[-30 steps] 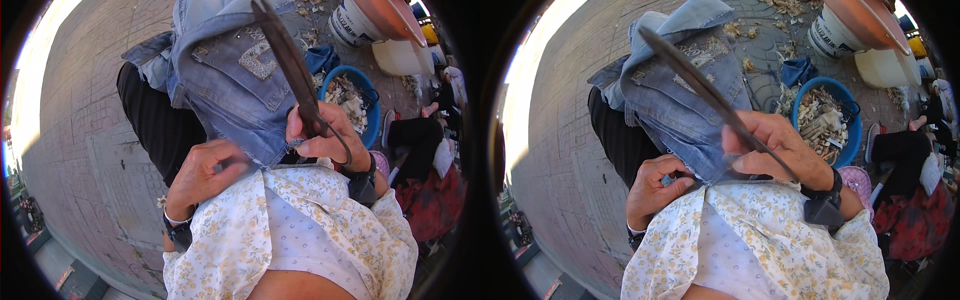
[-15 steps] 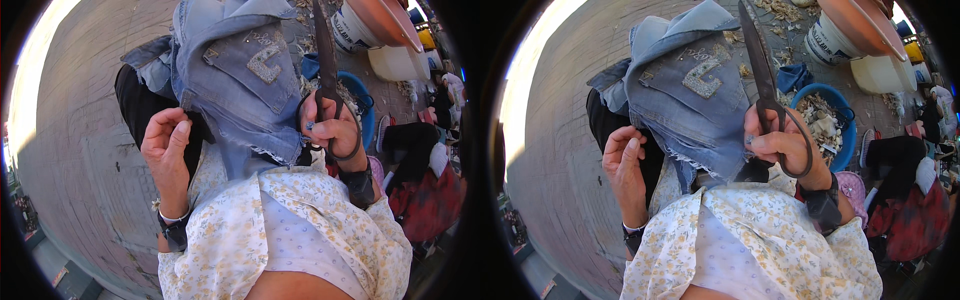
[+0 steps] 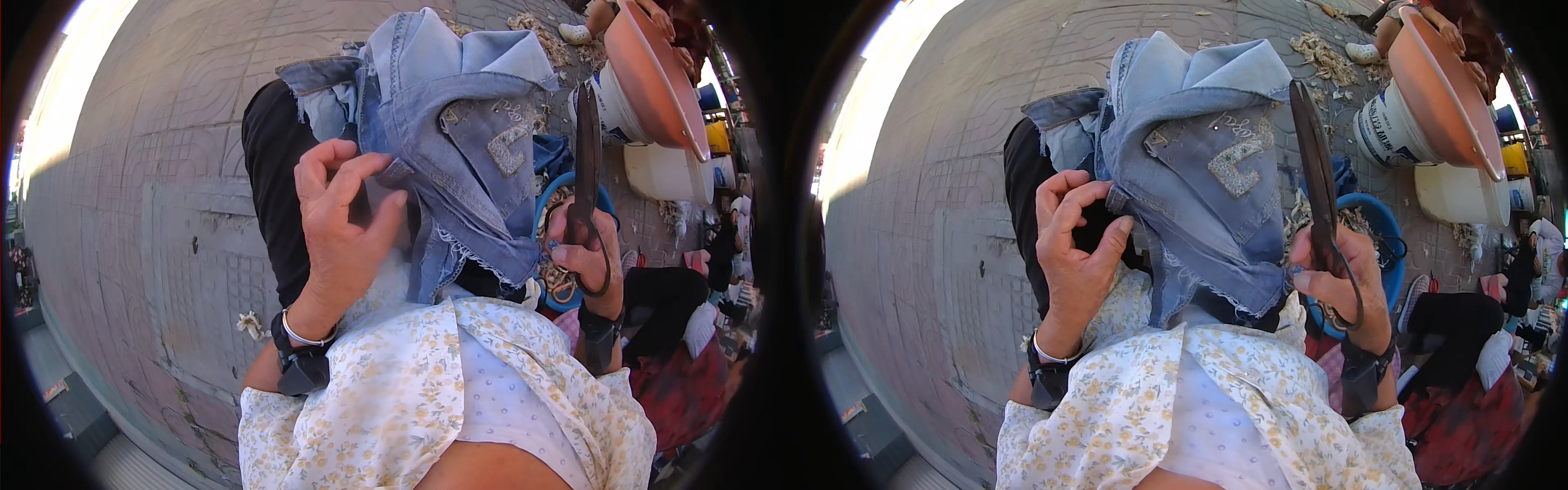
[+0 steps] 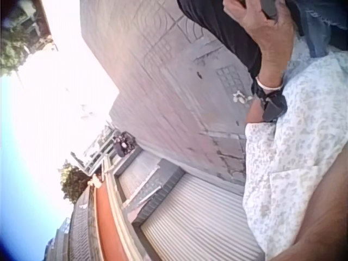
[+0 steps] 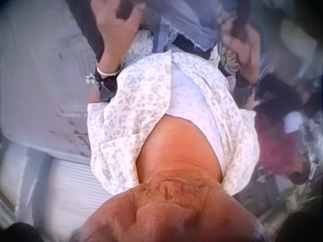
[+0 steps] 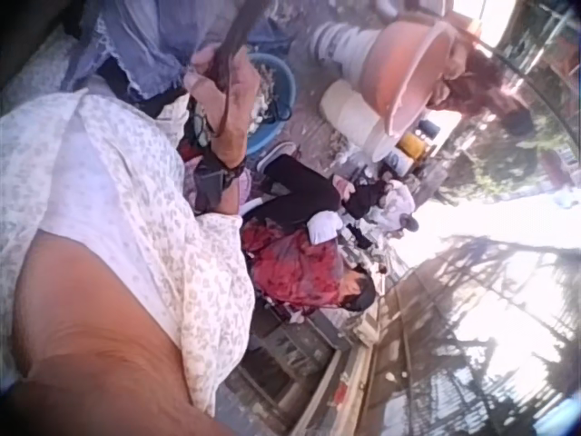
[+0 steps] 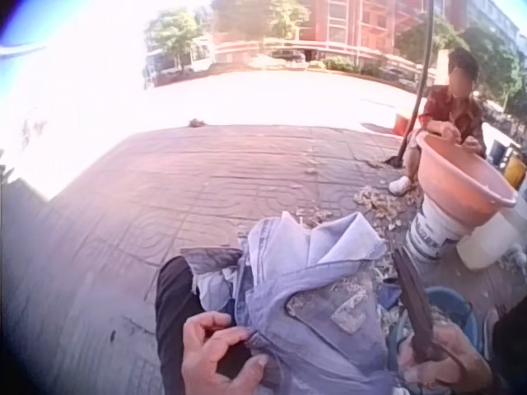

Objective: Cutting out sections of a denim garment using large scissors.

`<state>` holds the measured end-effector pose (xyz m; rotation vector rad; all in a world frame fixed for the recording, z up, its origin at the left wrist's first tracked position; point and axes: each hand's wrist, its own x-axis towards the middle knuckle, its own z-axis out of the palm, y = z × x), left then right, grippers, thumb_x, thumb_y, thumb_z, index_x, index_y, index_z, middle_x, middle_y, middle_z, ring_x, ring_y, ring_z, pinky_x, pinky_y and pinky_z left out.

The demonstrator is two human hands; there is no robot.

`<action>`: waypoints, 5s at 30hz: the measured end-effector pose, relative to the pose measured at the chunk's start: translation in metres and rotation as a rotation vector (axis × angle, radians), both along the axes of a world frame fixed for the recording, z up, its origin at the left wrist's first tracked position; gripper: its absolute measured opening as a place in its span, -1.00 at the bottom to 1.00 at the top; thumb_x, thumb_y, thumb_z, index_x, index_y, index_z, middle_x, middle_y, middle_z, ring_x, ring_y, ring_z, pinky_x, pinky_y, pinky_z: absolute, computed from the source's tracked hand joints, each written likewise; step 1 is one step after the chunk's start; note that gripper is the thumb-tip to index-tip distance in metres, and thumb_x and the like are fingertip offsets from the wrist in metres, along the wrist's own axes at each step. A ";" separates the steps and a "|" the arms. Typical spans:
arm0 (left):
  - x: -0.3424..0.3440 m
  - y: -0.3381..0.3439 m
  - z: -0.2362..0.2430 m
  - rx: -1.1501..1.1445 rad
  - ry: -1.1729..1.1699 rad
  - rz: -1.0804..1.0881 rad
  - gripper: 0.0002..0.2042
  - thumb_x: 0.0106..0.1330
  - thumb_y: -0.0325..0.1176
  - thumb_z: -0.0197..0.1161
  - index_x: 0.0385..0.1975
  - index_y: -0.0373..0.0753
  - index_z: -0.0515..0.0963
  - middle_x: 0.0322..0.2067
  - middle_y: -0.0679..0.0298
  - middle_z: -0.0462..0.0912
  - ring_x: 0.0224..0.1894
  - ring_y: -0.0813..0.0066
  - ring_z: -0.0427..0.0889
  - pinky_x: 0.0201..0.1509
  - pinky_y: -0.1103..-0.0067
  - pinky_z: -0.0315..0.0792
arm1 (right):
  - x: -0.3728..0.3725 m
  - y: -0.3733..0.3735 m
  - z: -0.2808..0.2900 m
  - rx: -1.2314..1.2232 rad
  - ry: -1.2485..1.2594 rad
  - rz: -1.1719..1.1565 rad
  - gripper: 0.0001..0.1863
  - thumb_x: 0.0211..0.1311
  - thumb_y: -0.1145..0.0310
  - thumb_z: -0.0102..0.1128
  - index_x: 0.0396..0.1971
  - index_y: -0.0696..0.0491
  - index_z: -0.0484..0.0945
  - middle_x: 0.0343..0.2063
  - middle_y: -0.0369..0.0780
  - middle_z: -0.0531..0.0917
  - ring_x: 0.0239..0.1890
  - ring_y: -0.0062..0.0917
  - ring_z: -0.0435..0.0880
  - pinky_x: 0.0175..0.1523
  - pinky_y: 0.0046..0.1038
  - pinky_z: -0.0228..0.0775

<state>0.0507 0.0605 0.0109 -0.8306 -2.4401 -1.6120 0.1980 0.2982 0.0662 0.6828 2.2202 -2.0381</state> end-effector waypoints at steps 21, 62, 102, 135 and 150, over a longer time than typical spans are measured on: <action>-0.037 0.019 0.066 0.214 -0.649 -0.534 -0.88 0.21 -0.44 0.19 -0.39 -0.39 0.54 -0.47 0.39 0.55 -0.40 0.74 0.43 -0.29 0.78 0.31 | -0.061 -0.049 0.017 0.452 0.507 0.024 -0.60 -0.16 0.36 0.48 -0.33 0.15 0.47 -0.53 -0.39 0.54 -0.59 -0.86 0.31 -0.48 -0.80 0.15; -0.028 0.032 0.046 0.213 -0.087 -0.479 -0.88 0.02 -0.49 0.25 -0.50 -0.33 0.44 -0.44 0.22 0.50 -0.36 0.30 0.44 -0.29 0.53 0.35 | -0.099 -0.048 0.029 0.179 0.522 -0.060 -0.80 -0.02 0.63 0.23 -0.37 0.16 0.45 -0.47 -0.31 0.60 -0.42 -0.76 0.54 -0.31 -0.71 0.41; -0.017 0.061 0.031 0.224 0.196 -0.120 -0.86 0.21 -0.43 0.20 -0.41 -0.37 0.43 -0.43 0.25 0.40 -0.48 0.55 0.33 -0.43 0.67 0.25 | -0.015 -0.018 0.031 0.871 0.084 0.199 -0.36 -0.30 -0.18 0.40 -0.59 0.13 0.36 -0.74 -0.25 0.33 -0.72 -0.36 0.36 -0.58 -0.43 0.18; -0.018 0.065 0.024 0.169 0.320 -0.166 -0.87 -0.04 -0.61 0.25 -0.45 -0.36 0.53 -0.56 0.16 0.40 -0.49 0.23 0.43 -0.48 0.47 0.31 | -0.055 -0.037 0.013 0.708 0.078 0.230 -0.75 -0.07 0.52 0.15 -0.47 0.14 0.23 -0.77 -0.15 0.30 -0.68 -0.22 0.31 -0.53 -0.32 0.12; -0.015 0.066 0.027 0.229 0.263 -0.244 -0.88 -0.07 -0.65 0.22 -0.49 -0.38 0.50 -0.52 0.14 0.44 -0.46 0.21 0.44 -0.44 0.48 0.32 | -0.048 -0.030 0.002 0.573 0.074 0.302 -0.77 -0.02 0.55 0.09 -0.42 0.19 0.22 -0.68 0.00 0.43 -0.56 -0.01 0.46 -0.47 -0.21 0.26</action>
